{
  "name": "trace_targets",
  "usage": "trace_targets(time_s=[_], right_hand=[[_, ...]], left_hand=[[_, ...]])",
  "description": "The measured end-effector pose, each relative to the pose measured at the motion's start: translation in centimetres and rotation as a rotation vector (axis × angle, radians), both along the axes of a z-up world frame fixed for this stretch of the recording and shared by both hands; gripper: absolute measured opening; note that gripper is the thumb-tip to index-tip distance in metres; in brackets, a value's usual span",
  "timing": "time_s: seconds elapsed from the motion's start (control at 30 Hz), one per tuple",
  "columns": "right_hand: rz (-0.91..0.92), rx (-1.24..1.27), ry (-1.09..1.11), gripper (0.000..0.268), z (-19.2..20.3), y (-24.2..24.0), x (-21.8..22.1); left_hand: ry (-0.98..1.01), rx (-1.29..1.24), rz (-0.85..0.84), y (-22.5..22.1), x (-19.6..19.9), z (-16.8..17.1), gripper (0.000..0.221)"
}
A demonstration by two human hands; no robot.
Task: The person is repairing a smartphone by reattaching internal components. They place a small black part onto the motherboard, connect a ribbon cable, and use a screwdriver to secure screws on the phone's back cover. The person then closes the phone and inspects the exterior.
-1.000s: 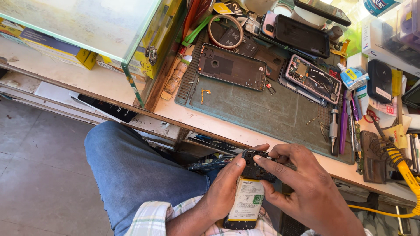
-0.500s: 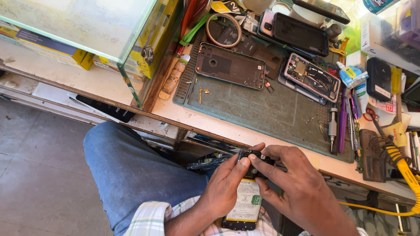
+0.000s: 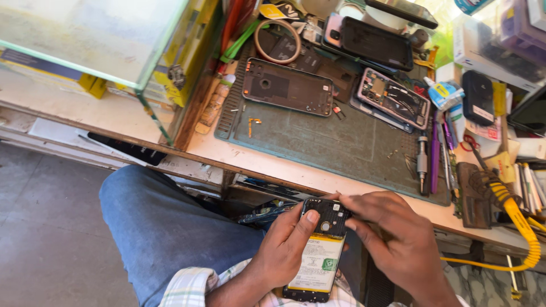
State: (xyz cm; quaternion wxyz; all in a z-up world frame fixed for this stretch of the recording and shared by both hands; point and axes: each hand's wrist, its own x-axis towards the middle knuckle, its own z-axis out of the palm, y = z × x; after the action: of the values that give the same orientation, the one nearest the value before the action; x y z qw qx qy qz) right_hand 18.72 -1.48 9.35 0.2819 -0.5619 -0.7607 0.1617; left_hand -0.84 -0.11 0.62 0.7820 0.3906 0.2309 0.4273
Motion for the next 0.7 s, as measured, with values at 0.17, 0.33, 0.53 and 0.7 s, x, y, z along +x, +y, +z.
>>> trace_targets(time_s=[0.17, 0.33, 0.53, 0.7], right_hand=[[-0.122, -0.452, 0.681, 0.031, -3.0, -0.2, 3.5], [-0.185, -0.695, 0.916, 0.028, -5.1, -1.2, 6.0], [-0.084, -0.636, 0.94, 0.019, -5.8, -2.0, 6.6], [-0.089, -0.622, 0.906, 0.022, -5.1, -1.1, 5.3]], left_hand=[[-0.167, -0.119, -0.131, -0.1, 0.0, 0.6, 0.058], [-0.164, -0.083, -0.191, -0.1, 0.2, 1.0, 0.06], [-0.093, -0.073, -0.195, -0.3, 0.5, 0.7, 0.055], [-0.05, -0.148, -0.161, 0.1, 1.1, 0.3, 0.05]])
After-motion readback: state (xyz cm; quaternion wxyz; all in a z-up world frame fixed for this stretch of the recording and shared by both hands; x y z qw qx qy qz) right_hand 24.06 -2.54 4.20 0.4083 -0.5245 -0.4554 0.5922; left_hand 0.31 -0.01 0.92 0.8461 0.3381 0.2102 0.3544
